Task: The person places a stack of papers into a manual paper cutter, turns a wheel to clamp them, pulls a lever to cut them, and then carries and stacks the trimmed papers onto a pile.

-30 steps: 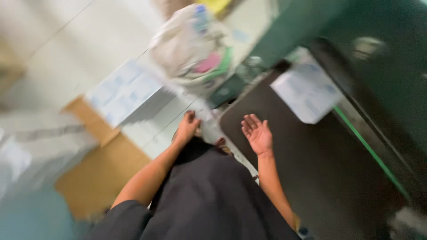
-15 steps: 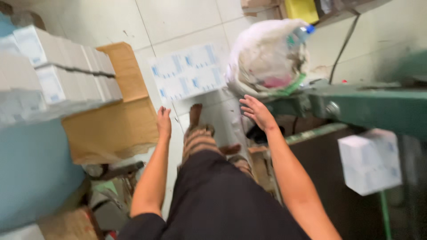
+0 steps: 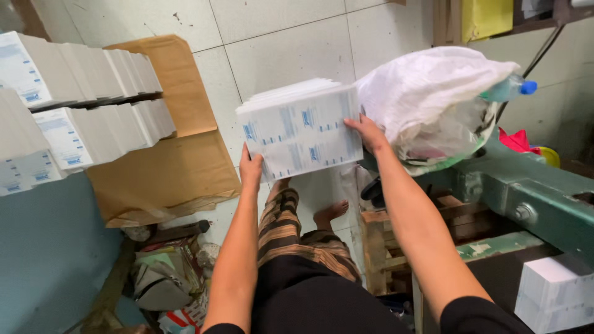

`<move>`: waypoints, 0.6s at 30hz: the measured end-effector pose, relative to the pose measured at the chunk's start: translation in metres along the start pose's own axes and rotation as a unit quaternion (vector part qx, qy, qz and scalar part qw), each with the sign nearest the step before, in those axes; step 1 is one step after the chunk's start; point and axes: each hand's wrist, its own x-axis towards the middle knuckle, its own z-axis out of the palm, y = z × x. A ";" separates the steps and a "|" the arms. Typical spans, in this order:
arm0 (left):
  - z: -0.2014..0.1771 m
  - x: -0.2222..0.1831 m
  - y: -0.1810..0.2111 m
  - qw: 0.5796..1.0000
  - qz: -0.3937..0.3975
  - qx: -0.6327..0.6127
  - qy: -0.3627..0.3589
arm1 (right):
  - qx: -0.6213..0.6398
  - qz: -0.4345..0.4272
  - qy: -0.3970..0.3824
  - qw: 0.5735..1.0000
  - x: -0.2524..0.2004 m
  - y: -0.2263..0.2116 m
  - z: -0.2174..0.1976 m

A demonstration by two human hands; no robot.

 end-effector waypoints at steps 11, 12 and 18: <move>-0.026 0.003 0.015 0.997 0.014 -0.067 -0.037 | -0.076 0.004 0.074 0.994 -0.045 0.011 0.013; -0.031 0.010 0.014 0.995 0.006 -0.088 -0.049 | -0.036 0.016 0.056 0.998 -0.054 0.018 0.019; -0.057 0.033 0.031 0.991 -0.048 0.000 -0.124 | 0.221 0.102 0.020 0.970 -0.070 0.057 0.057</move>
